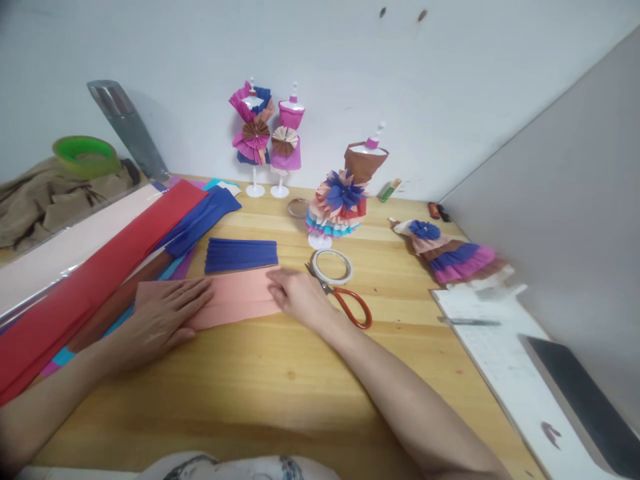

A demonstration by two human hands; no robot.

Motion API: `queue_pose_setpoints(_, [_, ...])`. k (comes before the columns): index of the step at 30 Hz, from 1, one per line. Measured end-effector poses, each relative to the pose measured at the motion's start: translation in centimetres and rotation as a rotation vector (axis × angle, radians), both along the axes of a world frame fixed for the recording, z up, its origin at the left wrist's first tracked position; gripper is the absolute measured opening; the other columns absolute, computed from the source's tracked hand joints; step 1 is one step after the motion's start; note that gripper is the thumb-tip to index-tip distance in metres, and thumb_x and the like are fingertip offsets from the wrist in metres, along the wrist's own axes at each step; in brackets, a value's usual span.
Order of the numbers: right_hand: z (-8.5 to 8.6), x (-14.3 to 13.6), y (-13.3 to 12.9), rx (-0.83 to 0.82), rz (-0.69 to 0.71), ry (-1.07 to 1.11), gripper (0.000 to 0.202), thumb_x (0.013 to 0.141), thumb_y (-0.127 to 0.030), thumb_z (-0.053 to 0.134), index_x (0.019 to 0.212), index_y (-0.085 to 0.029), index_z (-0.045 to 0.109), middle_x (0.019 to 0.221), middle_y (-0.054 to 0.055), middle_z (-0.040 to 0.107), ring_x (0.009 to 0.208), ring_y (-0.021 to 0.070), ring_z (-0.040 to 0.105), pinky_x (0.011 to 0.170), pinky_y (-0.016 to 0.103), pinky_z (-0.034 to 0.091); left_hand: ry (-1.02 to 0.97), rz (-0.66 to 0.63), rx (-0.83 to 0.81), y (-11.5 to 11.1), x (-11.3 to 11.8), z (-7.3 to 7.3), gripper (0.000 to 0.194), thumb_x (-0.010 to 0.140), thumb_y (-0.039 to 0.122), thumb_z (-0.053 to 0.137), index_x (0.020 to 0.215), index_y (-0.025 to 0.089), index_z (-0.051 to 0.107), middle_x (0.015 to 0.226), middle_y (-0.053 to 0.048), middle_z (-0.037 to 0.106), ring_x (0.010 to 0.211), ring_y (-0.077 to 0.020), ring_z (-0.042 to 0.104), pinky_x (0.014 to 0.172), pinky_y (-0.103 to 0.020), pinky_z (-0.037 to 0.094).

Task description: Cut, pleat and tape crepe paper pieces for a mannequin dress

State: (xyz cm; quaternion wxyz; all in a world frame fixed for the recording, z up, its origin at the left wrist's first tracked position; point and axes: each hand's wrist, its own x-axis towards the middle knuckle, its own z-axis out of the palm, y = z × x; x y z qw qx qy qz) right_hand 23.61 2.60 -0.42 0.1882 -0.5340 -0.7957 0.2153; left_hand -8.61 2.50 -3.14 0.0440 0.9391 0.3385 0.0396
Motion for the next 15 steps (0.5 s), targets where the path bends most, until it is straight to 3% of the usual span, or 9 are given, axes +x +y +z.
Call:
queue_pose_setpoints(4, [-0.20,-1.00,-0.41,-0.029,-0.021,-0.231,0.025,0.088,-0.025,0.057,0.111,-0.020,0.067,0.103,0.009,0.074,0.089,0.0219,0.069,0.069,0.027,0.044,-0.014,-0.009,0.009,0.17,-0.18,-0.22,0.071,0.093,0.059,0.039,0.152,0.021,0.027,0.156,-0.012,0.029,0.142,-0.0306,0.034,0.115,-0.046,0.029])
queue_pose_setpoints(15, [-0.66,-1.15,-0.26,-0.038,-0.079,-0.266,0.034,0.091,-0.031,0.055,0.123,-0.021,0.062,0.112,0.009,0.073,0.096,0.0247,0.069,0.072,0.029,0.046,0.034,0.032,-0.002,-0.08,0.22,0.43,0.066,0.095,0.057,0.035,0.149,0.019,0.035,0.157,-0.014,0.027,0.141,-0.0323,0.035,0.113,-0.048,0.031])
